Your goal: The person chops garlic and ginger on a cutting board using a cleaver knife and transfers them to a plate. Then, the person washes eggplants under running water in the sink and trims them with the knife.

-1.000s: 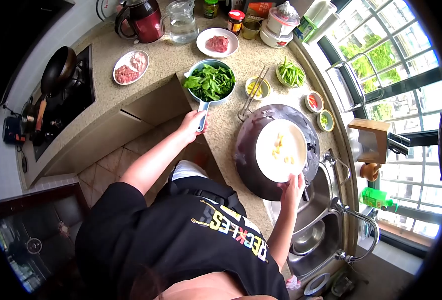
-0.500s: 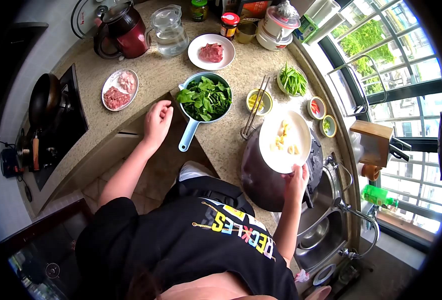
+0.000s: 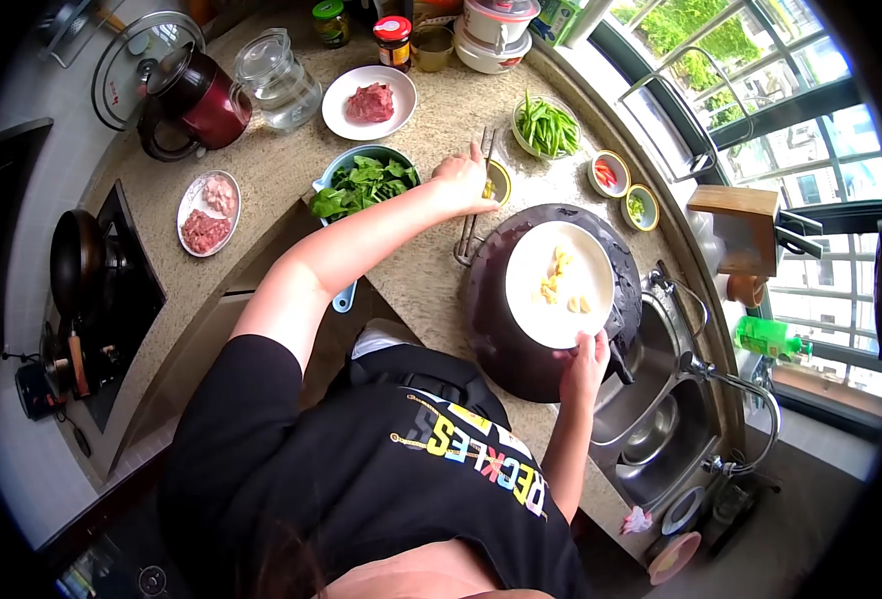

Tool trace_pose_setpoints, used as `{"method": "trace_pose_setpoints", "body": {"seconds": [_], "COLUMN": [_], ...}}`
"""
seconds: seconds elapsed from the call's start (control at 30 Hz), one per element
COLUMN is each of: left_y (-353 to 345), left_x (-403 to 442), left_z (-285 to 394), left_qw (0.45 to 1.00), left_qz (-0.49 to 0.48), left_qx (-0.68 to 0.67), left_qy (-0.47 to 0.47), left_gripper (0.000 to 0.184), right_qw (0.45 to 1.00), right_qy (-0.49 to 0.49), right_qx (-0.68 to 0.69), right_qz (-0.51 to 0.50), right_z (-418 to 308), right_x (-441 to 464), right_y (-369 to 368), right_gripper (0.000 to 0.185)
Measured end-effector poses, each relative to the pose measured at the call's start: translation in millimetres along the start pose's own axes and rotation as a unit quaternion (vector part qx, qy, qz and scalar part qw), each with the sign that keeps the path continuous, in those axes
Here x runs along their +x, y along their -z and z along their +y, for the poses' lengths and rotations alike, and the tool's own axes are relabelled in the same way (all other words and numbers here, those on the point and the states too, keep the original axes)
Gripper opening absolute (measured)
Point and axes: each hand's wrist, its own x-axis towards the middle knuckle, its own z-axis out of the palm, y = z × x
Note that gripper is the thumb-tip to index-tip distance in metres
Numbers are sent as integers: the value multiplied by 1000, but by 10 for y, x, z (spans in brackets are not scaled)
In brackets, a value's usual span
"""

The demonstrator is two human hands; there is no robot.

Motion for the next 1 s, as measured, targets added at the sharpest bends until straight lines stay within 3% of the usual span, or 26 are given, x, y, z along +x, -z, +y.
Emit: {"method": "trace_pose_setpoints", "body": {"seconds": [0.1, 0.33, 0.4, 0.5, 0.87, 1.0], "left_y": [-234, -290, -323, -382, -102, 270], "left_x": [137, 294, 387, 466, 518, 525], "left_z": [-67, -180, -222, -276, -704, -929], "left_qw": [999, 995, 995, 996, 988, 986], "left_qz": [-34, -82, -78, 24, 111, 143], "left_qx": [-1, -21, -26, -56, -103, -80], "left_qy": [0, 45, 52, 63, 39, -4], "left_gripper": [129, 122, 116, 103, 80, 39], "right_qw": [1000, 1000, 1000, 1000, 1000, 1000], "right_qy": [-8, -7, -16, -18, -15, -22], "right_qx": [5, 11, 7, 8, 9, 13], "right_qz": [3, 11, 7, 0, -14, -15], "right_z": [41, 64, 65, 68, 136, 135], "right_x": [-29, -10, 12, 30, 57, 53], "right_y": [48, 25, 4, -20, -89, -103], "right_gripper": [27, 29, 29, 29, 26, 29]}}
